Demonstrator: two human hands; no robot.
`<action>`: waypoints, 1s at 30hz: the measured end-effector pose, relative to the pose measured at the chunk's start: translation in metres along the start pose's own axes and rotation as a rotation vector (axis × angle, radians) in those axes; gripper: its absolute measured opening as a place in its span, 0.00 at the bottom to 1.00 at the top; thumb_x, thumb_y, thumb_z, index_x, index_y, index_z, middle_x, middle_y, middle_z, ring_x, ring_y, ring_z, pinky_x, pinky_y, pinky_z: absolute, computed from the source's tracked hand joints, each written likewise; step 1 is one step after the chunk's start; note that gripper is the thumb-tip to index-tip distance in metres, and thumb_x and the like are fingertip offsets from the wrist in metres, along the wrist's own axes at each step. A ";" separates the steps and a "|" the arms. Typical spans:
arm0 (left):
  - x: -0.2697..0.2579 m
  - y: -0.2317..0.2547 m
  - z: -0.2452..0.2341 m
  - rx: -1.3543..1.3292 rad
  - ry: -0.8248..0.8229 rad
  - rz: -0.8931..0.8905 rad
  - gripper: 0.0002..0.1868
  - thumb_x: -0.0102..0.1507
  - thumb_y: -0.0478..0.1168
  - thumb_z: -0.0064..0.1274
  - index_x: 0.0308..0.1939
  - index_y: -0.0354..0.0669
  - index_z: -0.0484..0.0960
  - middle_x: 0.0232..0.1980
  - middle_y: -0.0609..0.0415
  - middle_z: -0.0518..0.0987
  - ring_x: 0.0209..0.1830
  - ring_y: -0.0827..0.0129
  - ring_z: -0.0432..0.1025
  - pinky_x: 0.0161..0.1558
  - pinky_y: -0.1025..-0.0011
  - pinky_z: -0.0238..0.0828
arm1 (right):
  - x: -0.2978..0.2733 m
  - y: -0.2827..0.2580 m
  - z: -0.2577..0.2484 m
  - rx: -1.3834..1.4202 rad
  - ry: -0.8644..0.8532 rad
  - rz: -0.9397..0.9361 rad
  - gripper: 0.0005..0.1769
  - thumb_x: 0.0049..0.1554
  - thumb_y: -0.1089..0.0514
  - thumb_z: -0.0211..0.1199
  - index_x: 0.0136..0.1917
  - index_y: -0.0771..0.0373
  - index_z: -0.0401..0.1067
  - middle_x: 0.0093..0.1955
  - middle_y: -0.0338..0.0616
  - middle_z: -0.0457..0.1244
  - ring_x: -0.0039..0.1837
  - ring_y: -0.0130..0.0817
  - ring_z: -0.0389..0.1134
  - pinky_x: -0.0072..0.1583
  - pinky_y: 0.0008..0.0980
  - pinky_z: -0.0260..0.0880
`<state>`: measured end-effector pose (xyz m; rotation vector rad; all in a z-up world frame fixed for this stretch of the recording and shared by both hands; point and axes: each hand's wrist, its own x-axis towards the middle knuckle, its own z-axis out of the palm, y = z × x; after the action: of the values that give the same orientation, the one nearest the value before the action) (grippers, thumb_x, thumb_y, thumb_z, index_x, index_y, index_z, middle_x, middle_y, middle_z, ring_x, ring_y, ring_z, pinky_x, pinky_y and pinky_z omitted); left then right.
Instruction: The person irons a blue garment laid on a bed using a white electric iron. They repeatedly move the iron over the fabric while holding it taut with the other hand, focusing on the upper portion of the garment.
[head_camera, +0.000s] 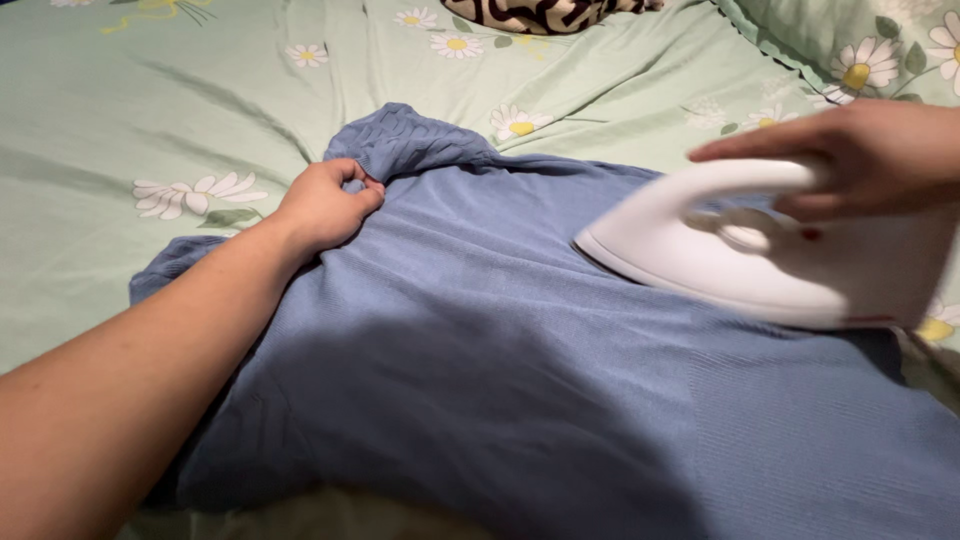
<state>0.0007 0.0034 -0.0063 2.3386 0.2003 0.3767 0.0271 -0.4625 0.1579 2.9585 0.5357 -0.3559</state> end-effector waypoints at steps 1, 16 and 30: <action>0.000 -0.001 0.000 0.008 0.000 0.000 0.14 0.60 0.49 0.60 0.40 0.43 0.85 0.41 0.46 0.85 0.44 0.60 0.78 0.50 0.66 0.72 | -0.003 0.002 0.002 0.031 0.011 -0.019 0.48 0.52 0.59 0.70 0.79 0.22 0.59 0.55 0.31 0.73 0.46 0.32 0.78 0.59 0.34 0.76; -0.024 0.028 -0.018 0.129 -0.082 -0.036 0.46 0.48 0.64 0.71 0.60 0.39 0.74 0.56 0.38 0.80 0.54 0.55 0.77 0.57 0.65 0.72 | -0.024 0.005 0.003 0.116 0.064 -0.306 0.48 0.45 0.59 0.72 0.77 0.33 0.67 0.61 0.31 0.72 0.58 0.30 0.75 0.62 0.37 0.72; -0.030 0.043 -0.040 -0.397 -0.405 -0.350 0.27 0.55 0.47 0.66 0.57 0.47 0.81 0.53 0.48 0.82 0.50 0.65 0.76 0.46 0.64 0.77 | -0.051 -0.106 -0.002 -0.004 0.042 -0.264 0.46 0.51 0.56 0.70 0.78 0.26 0.62 0.57 0.31 0.74 0.52 0.33 0.75 0.58 0.35 0.76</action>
<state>-0.0396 -0.0085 0.0443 1.8900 0.3002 -0.2149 -0.0567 -0.3800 0.1655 2.8993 0.9346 -0.3162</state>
